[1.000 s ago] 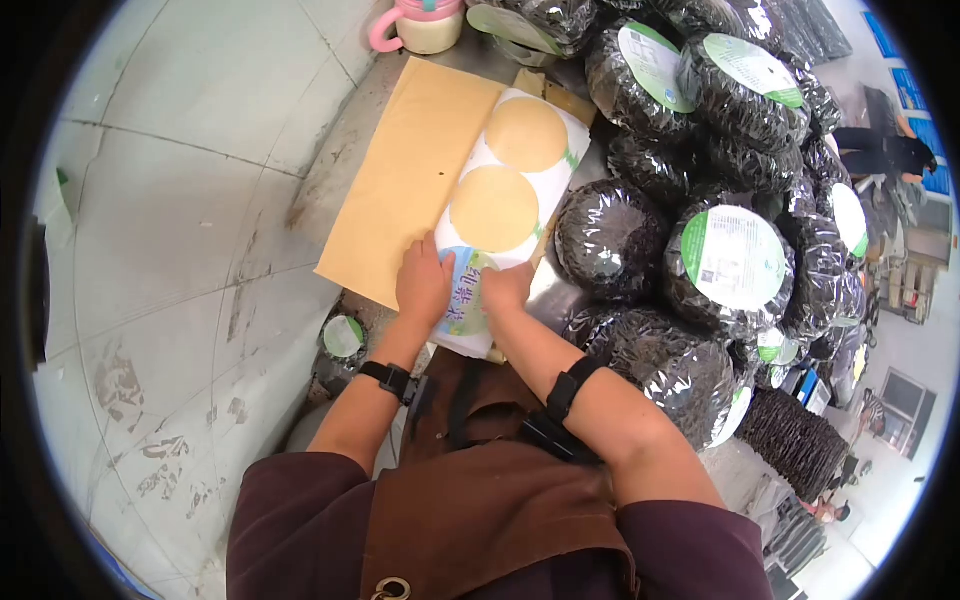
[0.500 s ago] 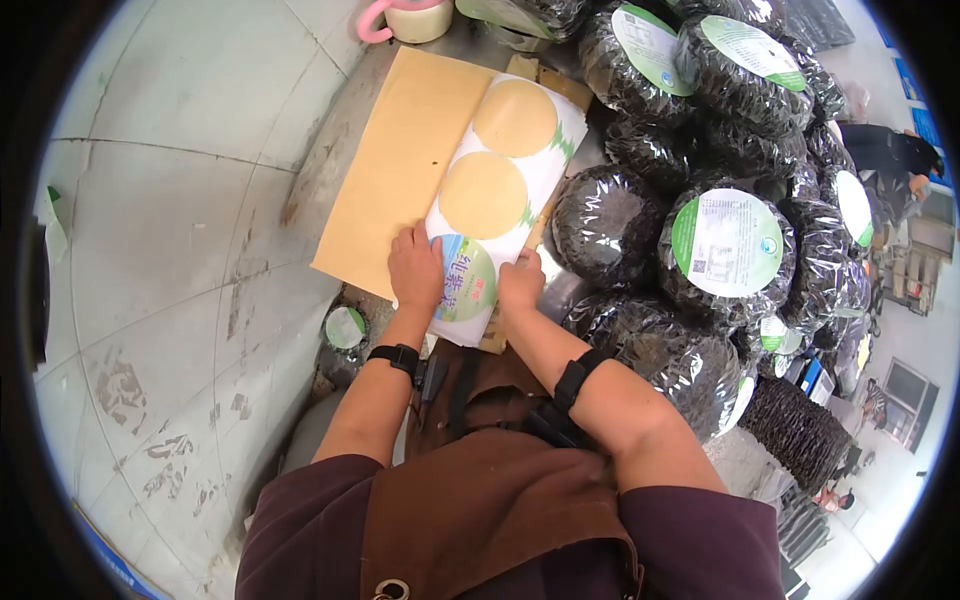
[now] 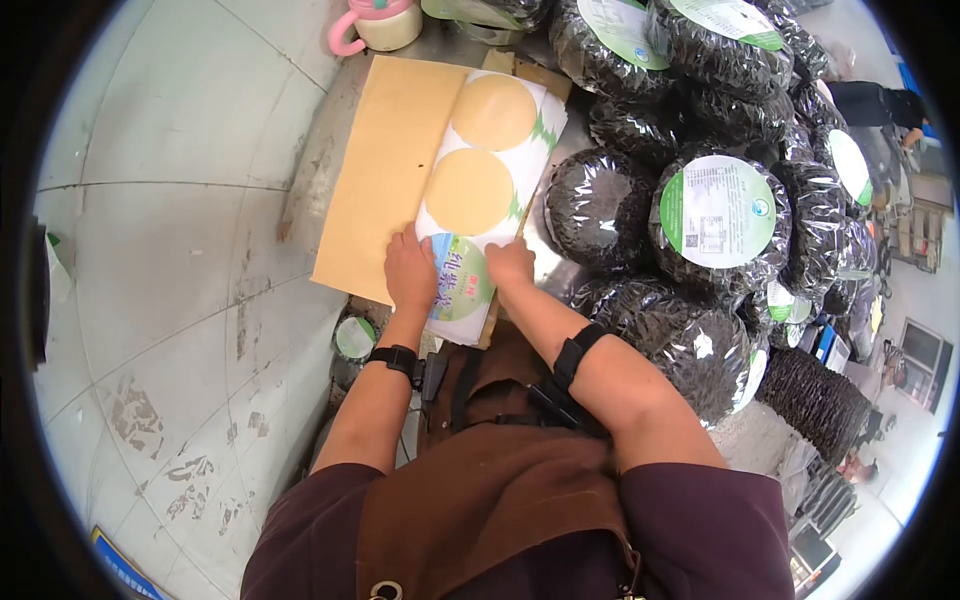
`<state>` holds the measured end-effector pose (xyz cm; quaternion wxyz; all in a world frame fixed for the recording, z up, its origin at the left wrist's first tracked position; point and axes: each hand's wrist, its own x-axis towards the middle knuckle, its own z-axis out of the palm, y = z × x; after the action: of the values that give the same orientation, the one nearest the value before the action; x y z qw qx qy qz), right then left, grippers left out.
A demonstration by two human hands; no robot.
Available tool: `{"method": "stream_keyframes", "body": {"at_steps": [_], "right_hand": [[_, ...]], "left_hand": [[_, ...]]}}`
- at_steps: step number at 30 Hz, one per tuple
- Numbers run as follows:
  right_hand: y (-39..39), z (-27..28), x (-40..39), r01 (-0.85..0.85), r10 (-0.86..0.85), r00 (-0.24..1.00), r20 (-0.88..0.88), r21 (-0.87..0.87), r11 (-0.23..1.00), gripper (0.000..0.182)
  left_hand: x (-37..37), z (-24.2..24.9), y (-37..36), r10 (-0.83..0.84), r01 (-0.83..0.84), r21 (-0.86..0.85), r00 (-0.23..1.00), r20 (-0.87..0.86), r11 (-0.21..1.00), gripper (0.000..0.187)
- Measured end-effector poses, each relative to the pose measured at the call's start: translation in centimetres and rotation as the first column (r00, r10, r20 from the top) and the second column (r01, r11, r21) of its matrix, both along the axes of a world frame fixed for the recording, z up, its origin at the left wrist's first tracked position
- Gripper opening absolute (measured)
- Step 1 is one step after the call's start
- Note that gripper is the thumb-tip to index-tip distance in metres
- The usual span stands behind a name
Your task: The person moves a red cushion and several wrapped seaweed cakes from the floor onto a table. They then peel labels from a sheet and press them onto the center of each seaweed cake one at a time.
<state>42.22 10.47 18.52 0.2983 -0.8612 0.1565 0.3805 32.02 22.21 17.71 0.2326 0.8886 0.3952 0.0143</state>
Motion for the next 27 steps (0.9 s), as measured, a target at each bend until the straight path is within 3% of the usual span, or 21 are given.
{"method": "stream_keyframes", "body": {"at_steps": [1,3,4,6,7,8,10,12,14,18,19,21,22,24,25,27], "right_hand": [[0.0,-0.1,0.6,-0.003,0.003,1.0,0.004,0.005,1.0,0.051],[0.4,-0.5,2.5,-0.117,0.113,0.942,0.317,-0.006,0.993,0.059],[1.0,-0.9,3.4,-0.122,0.115,0.939,0.324,0.001,0.993,0.059],[2.5,-1.7,5.5,-0.008,-0.026,0.886,0.464,0.071,0.997,0.062],[3.2,-2.2,6.5,0.056,-0.082,0.866,0.493,0.067,0.996,0.054],[3.5,-2.5,7.4,0.05,-0.076,0.864,0.498,0.065,0.997,0.054],[3.9,-2.5,9.4,0.11,-0.249,0.856,0.453,0.312,0.944,0.052],[4.2,-2.6,11.2,0.151,-0.271,0.872,0.407,0.303,0.941,0.049],[4.5,-1.5,11.8,0.283,-0.404,0.876,0.263,0.397,0.873,0.052],[4.4,-2.4,11.7,0.28,-0.437,0.852,0.289,0.453,0.846,0.054],[4.1,-3.8,11.7,0.301,-0.447,0.851,0.276,0.442,0.845,0.054],[4.8,-6.5,12.3,0.143,-0.228,0.839,0.495,0.204,0.968,0.057],[5.7,-5.9,11.5,0.167,-0.246,0.841,0.481,0.201,0.965,0.057],[8.3,-2.6,10.6,0.133,0.092,0.794,0.601,-0.319,0.938,0.067],[7.9,-2.2,11.0,0.144,0.079,0.799,0.597,-0.317,0.937,0.067],[6.6,-1.4,11.6,-0.039,0.125,0.883,0.453,-0.195,0.98,0.077]], "left_hand": [[0.0,0.2,0.0,-0.003,0.003,-0.017,1.0,-0.005,1.0,0.037],[0.2,0.4,0.2,0.007,-0.007,-0.025,1.0,0.002,1.0,0.038],[0.2,0.4,0.2,0.007,-0.006,-0.021,1.0,0.02,1.0,0.04],[1.2,0.4,0.8,0.006,-0.005,-0.018,0.999,0.044,1.0,0.042],[2.1,0.5,1.4,-0.056,0.058,-0.024,0.993,0.105,0.998,0.046],[3.2,0.4,2.0,-0.116,0.122,-0.027,0.98,0.164,0.992,0.049],[6.3,-0.4,3.3,-0.155,0.158,0.002,0.97,0.188,0.987,0.051],[9.2,-0.9,4.1,-0.187,0.184,0.031,0.96,0.208,0.982,0.054],[10.8,-0.5,4.3,-0.177,0.185,-0.037,0.972,0.156,0.982,0.054],[11.1,-0.8,4.3,-0.181,0.187,-0.055,0.979,0.092,0.981,0.054],[11.1,-0.9,4.2,-0.162,0.164,-0.011,0.98,0.117,0.986,0.052],[11.5,-1.6,4.5,-0.164,0.161,0.037,0.978,0.131,0.986,0.051],[11.7,-2.1,4.4,-0.147,0.143,0.045,0.981,0.124,0.989,0.048],[12.1,-2.2,4.6,-0.15,0.144,0.058,0.982,0.111,0.988,0.046],[12.3,-1.9,4.6,-0.141,0.137,0.054,0.987,0.079,0.989,0.043],[12.3,-1.5,4.5,-0.144,0.143,0.036,0.989,0.035,0.989,0.04]]}}
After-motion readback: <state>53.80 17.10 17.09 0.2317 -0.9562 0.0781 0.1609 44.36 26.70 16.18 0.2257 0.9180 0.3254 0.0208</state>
